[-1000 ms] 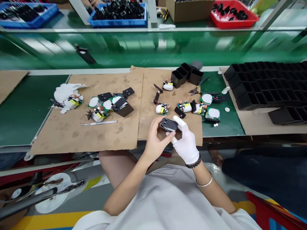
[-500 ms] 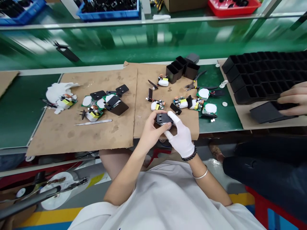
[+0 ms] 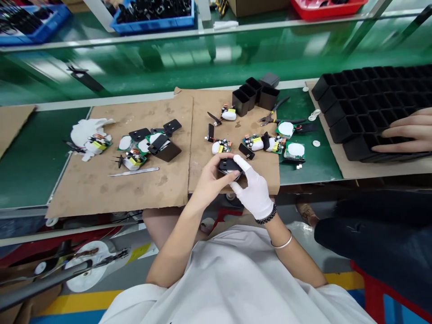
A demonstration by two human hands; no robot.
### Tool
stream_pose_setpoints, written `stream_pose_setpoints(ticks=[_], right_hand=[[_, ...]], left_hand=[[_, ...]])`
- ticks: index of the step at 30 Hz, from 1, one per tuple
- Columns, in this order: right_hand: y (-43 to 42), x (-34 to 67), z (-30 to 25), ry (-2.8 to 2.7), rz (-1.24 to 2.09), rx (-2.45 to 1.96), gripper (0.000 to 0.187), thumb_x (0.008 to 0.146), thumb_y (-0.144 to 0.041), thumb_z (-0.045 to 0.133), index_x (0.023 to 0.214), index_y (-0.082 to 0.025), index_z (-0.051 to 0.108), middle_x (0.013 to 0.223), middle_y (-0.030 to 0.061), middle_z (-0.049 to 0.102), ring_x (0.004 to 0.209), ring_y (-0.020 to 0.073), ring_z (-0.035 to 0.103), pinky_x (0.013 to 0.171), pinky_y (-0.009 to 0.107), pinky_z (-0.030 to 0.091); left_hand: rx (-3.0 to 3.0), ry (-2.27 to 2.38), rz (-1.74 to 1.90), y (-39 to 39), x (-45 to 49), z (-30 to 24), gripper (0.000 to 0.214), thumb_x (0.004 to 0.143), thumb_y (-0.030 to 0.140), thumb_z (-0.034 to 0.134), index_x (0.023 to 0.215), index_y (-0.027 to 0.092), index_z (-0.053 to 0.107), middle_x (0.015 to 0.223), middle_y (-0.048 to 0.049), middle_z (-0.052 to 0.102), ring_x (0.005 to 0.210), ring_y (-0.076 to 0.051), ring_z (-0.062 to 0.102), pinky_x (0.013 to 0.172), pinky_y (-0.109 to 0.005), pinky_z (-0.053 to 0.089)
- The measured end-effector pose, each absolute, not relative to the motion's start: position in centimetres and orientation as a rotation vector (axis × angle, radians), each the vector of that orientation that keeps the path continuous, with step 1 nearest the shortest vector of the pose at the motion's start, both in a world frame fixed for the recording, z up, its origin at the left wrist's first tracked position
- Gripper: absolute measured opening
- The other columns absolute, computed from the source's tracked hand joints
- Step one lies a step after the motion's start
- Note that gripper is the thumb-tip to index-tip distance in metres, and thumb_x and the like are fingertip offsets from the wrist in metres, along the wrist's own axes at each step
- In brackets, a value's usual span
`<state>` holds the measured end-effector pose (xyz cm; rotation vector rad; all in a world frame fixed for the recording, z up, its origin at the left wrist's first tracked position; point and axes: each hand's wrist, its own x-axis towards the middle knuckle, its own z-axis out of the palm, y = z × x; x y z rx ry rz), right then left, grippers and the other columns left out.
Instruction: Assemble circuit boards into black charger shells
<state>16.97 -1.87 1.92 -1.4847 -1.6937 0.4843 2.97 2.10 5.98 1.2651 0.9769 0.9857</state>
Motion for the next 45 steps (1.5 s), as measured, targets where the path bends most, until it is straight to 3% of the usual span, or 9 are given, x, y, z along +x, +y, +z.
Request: stream_pose_setpoints(ticks=[15,26,34,41,45], right_hand=[[-1.8,17.2,1.3,-1.610,0.621,-1.442,0.061,0.088,-0.029,0.064,0.147,-0.023,0.050,0.145,0.0089,0.062,0.128,0.0280,0.064,0.110,0.043,0.054],[-1.7,17.2,1.5,-1.615,0.645,-1.347,0.064,0.089,-0.028,0.065,0.151,-0.027,0.046,0.147,0.0070,0.060,0.130,0.0273,0.063,0.110,0.043,0.055],[-1.6,17.2,1.8,-1.663,0.573,-1.346,0.059,0.089,-0.029,0.068,0.146,-0.024,0.053,0.141,0.0080,0.065,0.126,0.0266,0.066,0.109,0.041,0.055],[-1.2,18.2,3.6,-1.756,0.617,-1.226,0.052,0.090,-0.029,0.070,0.140,-0.022,0.058,0.138,0.0103,0.067,0.128,0.0251,0.065,0.112,0.040,0.053],[-0.7,19.2,5.2,-1.905,0.599,-1.180,0.052,0.086,-0.032,0.075,0.135,-0.023,0.062,0.146,0.0123,0.060,0.139,0.0282,0.054,0.117,0.045,0.047]], left_hand=[[1.318,0.976,0.917,3.6,2.9,6.4,0.046,0.066,0.011,0.073,0.110,0.018,0.060,0.116,-0.0056,0.068,0.109,-0.020,0.064,0.099,-0.030,0.050],[1.399,1.005,1.086,2.2,3.0,6.9,0.041,0.072,0.008,0.066,0.111,0.019,0.057,0.113,-0.0056,0.068,0.112,-0.018,0.064,0.102,-0.030,0.049],[1.318,1.034,1.033,3.0,3.6,6.3,0.042,0.067,0.005,0.061,0.107,0.017,0.060,0.111,-0.0058,0.069,0.107,-0.019,0.065,0.100,-0.031,0.050],[1.359,0.880,0.974,2.3,1.3,5.2,0.056,0.078,0.017,0.072,0.130,0.021,0.054,0.134,-0.0095,0.062,0.130,-0.024,0.057,0.115,-0.038,0.042],[1.431,0.795,0.925,2.2,-0.6,4.3,0.065,0.081,0.027,0.078,0.140,0.025,0.049,0.149,-0.0105,0.054,0.142,-0.026,0.049,0.122,-0.041,0.036]])
